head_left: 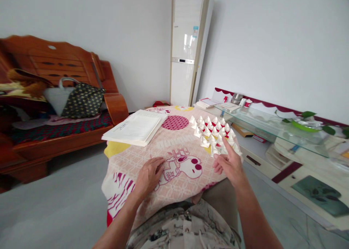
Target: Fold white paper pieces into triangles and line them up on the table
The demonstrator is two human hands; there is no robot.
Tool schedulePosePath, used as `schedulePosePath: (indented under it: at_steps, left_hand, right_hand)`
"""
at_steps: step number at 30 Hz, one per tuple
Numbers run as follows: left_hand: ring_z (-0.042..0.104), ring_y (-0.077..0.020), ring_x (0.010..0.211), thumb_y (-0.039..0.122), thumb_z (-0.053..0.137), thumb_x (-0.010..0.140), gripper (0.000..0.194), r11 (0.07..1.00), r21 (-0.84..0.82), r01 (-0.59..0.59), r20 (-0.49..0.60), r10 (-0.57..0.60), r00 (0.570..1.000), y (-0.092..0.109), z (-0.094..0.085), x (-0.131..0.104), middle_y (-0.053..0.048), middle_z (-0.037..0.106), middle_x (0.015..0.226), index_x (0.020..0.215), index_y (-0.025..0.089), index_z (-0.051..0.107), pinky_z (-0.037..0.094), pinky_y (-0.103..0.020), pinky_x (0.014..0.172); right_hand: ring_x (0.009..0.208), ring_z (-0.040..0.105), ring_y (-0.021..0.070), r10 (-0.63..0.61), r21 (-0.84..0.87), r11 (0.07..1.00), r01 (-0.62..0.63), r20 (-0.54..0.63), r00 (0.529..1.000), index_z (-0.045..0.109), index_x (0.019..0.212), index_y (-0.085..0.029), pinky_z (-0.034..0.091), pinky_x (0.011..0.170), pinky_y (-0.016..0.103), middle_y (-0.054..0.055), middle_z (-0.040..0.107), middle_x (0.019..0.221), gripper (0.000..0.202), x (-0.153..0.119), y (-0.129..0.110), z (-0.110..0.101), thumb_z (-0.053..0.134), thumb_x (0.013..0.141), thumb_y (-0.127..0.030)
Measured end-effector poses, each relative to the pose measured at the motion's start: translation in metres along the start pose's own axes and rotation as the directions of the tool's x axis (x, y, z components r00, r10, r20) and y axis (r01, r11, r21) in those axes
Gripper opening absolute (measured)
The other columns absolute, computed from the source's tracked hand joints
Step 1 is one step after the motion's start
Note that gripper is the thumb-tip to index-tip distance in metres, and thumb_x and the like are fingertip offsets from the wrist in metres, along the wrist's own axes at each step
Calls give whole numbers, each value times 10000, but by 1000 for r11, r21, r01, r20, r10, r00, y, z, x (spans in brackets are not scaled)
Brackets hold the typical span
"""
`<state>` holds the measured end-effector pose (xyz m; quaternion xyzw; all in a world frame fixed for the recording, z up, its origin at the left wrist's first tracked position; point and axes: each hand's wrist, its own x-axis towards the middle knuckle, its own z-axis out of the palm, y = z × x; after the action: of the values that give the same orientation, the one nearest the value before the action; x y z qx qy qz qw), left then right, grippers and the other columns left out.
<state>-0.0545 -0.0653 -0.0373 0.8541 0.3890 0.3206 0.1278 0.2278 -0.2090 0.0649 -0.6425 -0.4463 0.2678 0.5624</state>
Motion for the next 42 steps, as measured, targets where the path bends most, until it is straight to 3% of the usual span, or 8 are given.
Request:
schedulePosePath:
  at_steps: [6, 12, 17, 26, 31, 36, 42]
  left_hand:
    - [646, -264, 1151, 343, 486, 951, 349, 1000, 3, -4, -2, 4, 1000, -1, 1, 1, -99, 708, 1226, 1162, 191, 718, 494, -440, 1044]
    - [648, -266, 1143, 341, 495, 945, 345, 1000, 6, -10, -5, 10, 1000, 0, 0, 1, -100, 712, 1214, 1161, 187, 715, 493, -438, 1042]
    - [649, -267, 1144, 340, 498, 945, 344, 1000, 0, 0, -3, 0, 1000, -1, 1, 1, -102, 712, 1216, 1167, 189, 713, 494, -435, 1040]
    - [641, -267, 1158, 344, 491, 947, 357, 1000, 0, 6, 1, -6, 1000, 0, 1, 1, -104, 705, 1229, 1171, 178, 713, 484, -436, 1056]
    - [640, -266, 1159, 344, 474, 954, 366, 1000, 6, -1, 12, 0, 1000, 1, 0, 2, -108, 700, 1240, 1174, 175, 713, 486, -436, 1052]
    - [641, -263, 1160, 343, 492, 946, 361, 1000, 6, -2, 8, 2, 1000, -2, 1, 1, -103, 699, 1243, 1179, 177, 712, 484, -429, 1057]
    - [632, -263, 1177, 350, 485, 949, 358, 1000, -5, 0, 8, 0, 1000, -2, 2, 1, -106, 699, 1246, 1178, 190, 710, 472, -447, 1071]
  right_hand:
    - [365, 583, 167, 57, 65, 997, -50, -108, 993, 124, 1602, -104, 441, 334, 216, -31, 646, 511, 1120, 1, 1, -1, 713, 745, -521]
    - [382, 596, 175, 11, 96, 995, 10, -216, 976, 60, 1610, -144, 452, 341, 219, -22, 673, 536, 1164, 3, 4, -10, 748, 736, -487]
    - [393, 612, 186, 116, 141, 987, -80, -272, 955, 49, 1602, -89, 447, 338, 216, 5, 685, 536, 1131, 2, 6, -15, 729, 768, -437]
    - [384, 608, 191, 127, 166, 983, -77, -315, 941, 63, 1603, -90, 463, 340, 238, 2, 699, 562, 1135, -13, 17, 0, 730, 762, -456]
    - [410, 621, 195, 188, 241, 963, -121, -279, 942, 84, 1606, -103, 490, 365, 261, 22, 724, 615, 1101, -23, 23, 12, 722, 774, -439]
    - [401, 608, 172, 117, 191, 979, -76, -212, 970, 104, 1604, -104, 478, 369, 235, 2, 709, 591, 1084, -19, 15, 12, 715, 773, -438]
    - [386, 599, 164, 143, 186, 976, -110, -174, 974, 140, 1595, -76, 457, 356, 213, -7, 680, 543, 1056, -16, 13, 15, 695, 774, -441]
